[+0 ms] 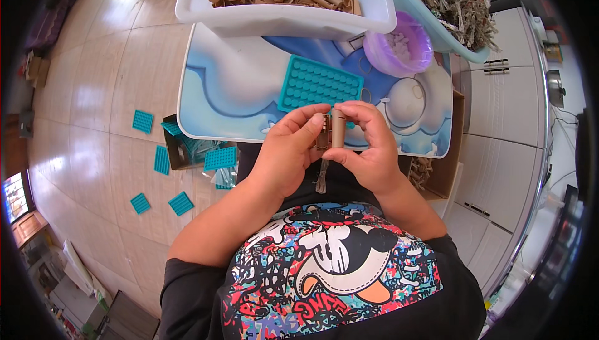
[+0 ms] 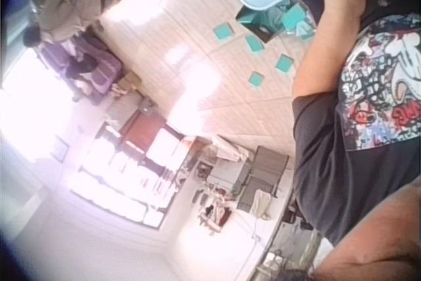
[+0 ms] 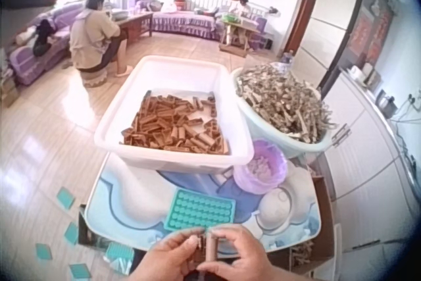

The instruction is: The person assembles small circular components into rectangular wooden holders by hand.

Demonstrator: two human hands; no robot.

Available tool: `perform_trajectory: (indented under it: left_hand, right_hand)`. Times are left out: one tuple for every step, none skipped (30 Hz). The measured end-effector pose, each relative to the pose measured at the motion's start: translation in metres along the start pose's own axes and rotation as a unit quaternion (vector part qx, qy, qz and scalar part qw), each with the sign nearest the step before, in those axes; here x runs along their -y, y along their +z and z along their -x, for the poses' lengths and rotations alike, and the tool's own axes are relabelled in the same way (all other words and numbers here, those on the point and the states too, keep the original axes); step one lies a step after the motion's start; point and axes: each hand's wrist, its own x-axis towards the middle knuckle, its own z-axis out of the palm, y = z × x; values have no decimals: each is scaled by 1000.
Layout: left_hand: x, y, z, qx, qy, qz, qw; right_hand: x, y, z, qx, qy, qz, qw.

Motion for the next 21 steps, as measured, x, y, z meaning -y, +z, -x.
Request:
perform_trajectory:
  left_hand:
    - [-1,1,0,-7,-4,13,1000]
    - [-2,1,1,-14,-8,26,1000]
    - [-1,0,1,-15,-8,27,999]
    - [-1,-2,0,-2,-6,30,1000]
    - [0,-3,0,11,-4,34,999]
    - [-1,-2,1,11,-4,35,999]
    - [-2,-1,2,8,-5,32,999]
    - [-2,1,3,6,-7,29,1000]
    - [-2,1,4,5,-7,29,1000]
    - [-3,2,4,5,-6,26,1000]
    - [-3,2,5,5,-5,22,1000]
    - [-3,3,5,4,-5,22,1000]
    - [-3,4,6,8,2,18,1000]
    - [-3,4,6,11,8,13,1000]
    - [-3,4,7,11,8,13,1000]
    - [-2,4,7,9,9,13,1000]
    - [-2,5,7,7,9,13,1000]
    - [-3,5,7,8,9,12,1000]
    - [-4,5,7,18,3,18,1000]
    - [-4,5,7,28,-2,23,999]
    - [-3,5,7,28,-1,23,999]
  right_hand:
    - [-1,2,1,0,0,0,1000]
    - [-2,4,1,-5,-1,4,1000]
    - [-3,6,2,-10,-3,8,1000]
    - [-2,8,1,-9,-3,8,1000]
    - [0,11,-1,-8,-28,-6,1000]
    - [1,12,-2,-8,-53,-20,998]
    - [2,11,-3,-7,-53,-19,998]
    - [2,11,-4,6,-63,1,998]
    - [2,11,-5,20,-73,20,997]
    - [1,12,-5,20,-73,20,997]
    - [-1,13,-5,24,-75,8,997]
    - [-3,15,-5,27,-77,-3,997]
    - [-4,14,-5,27,-77,-4,997]
    - [-5,14,-5,40,-82,9,996]
    - [-6,13,-5,52,-87,21,995]
    - [-5,14,-5,51,-88,20,995]
    - [-4,16,-5,36,-82,16,996]
    - [-4,17,-5,20,-75,12,997]
    - [-4,17,-4,19,-75,12,997]
    - [-5,17,-4,19,-76,17,997]
    - [-5,17,-5,20,-77,21,997]
